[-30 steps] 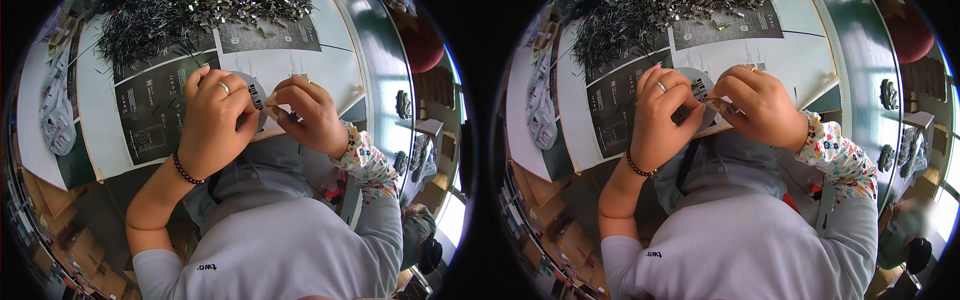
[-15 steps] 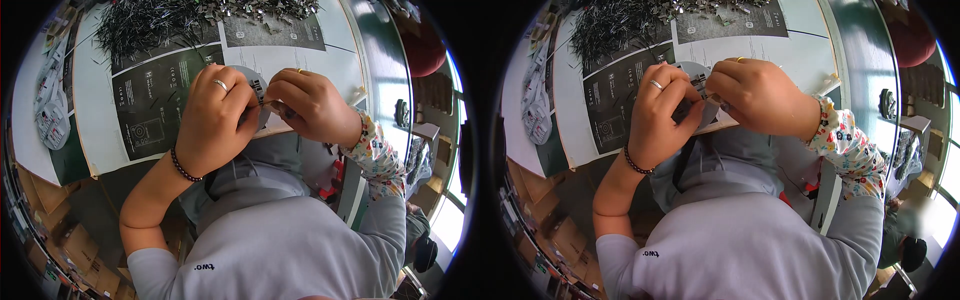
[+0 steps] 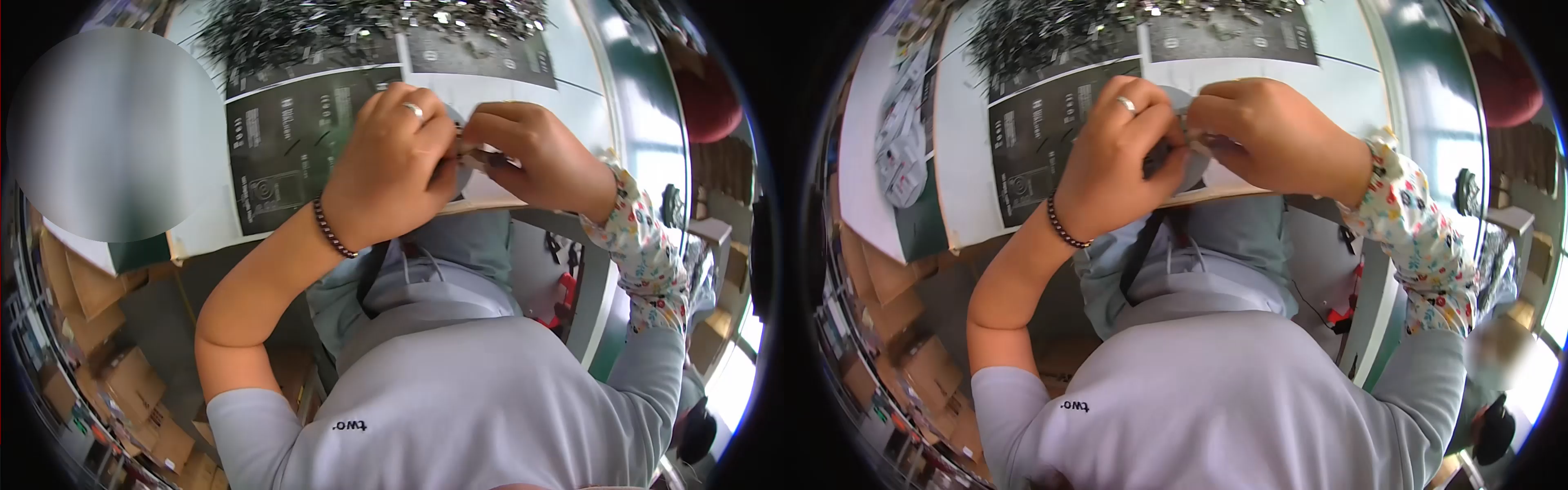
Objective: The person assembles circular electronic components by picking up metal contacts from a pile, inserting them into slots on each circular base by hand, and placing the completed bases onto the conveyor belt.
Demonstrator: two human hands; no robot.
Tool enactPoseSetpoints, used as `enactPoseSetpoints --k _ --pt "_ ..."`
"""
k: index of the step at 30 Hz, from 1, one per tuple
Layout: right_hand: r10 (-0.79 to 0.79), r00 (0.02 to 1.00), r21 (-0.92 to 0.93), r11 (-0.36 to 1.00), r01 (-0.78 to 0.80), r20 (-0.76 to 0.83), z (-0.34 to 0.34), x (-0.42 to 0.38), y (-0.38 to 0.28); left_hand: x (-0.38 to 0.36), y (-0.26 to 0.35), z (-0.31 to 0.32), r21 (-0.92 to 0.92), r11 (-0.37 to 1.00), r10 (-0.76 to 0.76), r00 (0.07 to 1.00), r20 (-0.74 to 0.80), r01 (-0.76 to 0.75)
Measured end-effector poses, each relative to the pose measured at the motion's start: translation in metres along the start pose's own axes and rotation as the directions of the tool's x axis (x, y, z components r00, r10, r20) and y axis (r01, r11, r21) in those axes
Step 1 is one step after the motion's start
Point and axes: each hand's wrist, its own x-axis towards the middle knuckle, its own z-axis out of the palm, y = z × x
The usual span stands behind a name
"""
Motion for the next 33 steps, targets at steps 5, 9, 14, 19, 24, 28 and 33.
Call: enactPoseSetpoints --k 5,9,14,19,24,28,33 --pt "0.041 0.999 0.111 0.993 -0.040 -0.006 -0.006 -0.007 0.003 0.004 -0.005 0.000 -0.010 1.000 0.007 0.998 0.061 -0.006" --pt "0.049 0.999 0.113 0.992 -0.048 -0.004 -0.005 -0.005 -0.002 0.004 -0.004 -0.002 -0.050 0.999 0.001 0.999 0.051 0.002" --pt "0.020 0.999 -0.016 1.000 -0.021 -0.028 -0.002 -0.001 -0.003 0.009 -0.006 0.001 -0.013 1.000 0.009 1.000 0.023 -0.009" --pt "-0.005 0.998 -0.153 0.988 -0.004 -0.058 0.004 -0.006 -0.019 0.007 -0.009 -0.003 0.014 0.996 0.093 0.996 -0.009 -0.093" --pt "-0.061 0.997 -0.467 0.883 0.034 -0.043 0.010 -0.020 -0.034 0.002 -0.014 0.000 0.004 0.998 0.059 0.998 -0.012 -0.059" --pt "-0.082 0.997 -0.573 0.816 0.069 0.002 0.015 -0.019 -0.032 0.005 -0.018 -0.002 0.041 0.998 0.046 0.999 0.002 -0.046" --pt "-0.067 0.996 -0.600 0.795 0.090 0.061 0.015 -0.019 -0.033 0.000 -0.018 -0.017 -0.020 0.999 0.030 0.999 -0.011 -0.030"
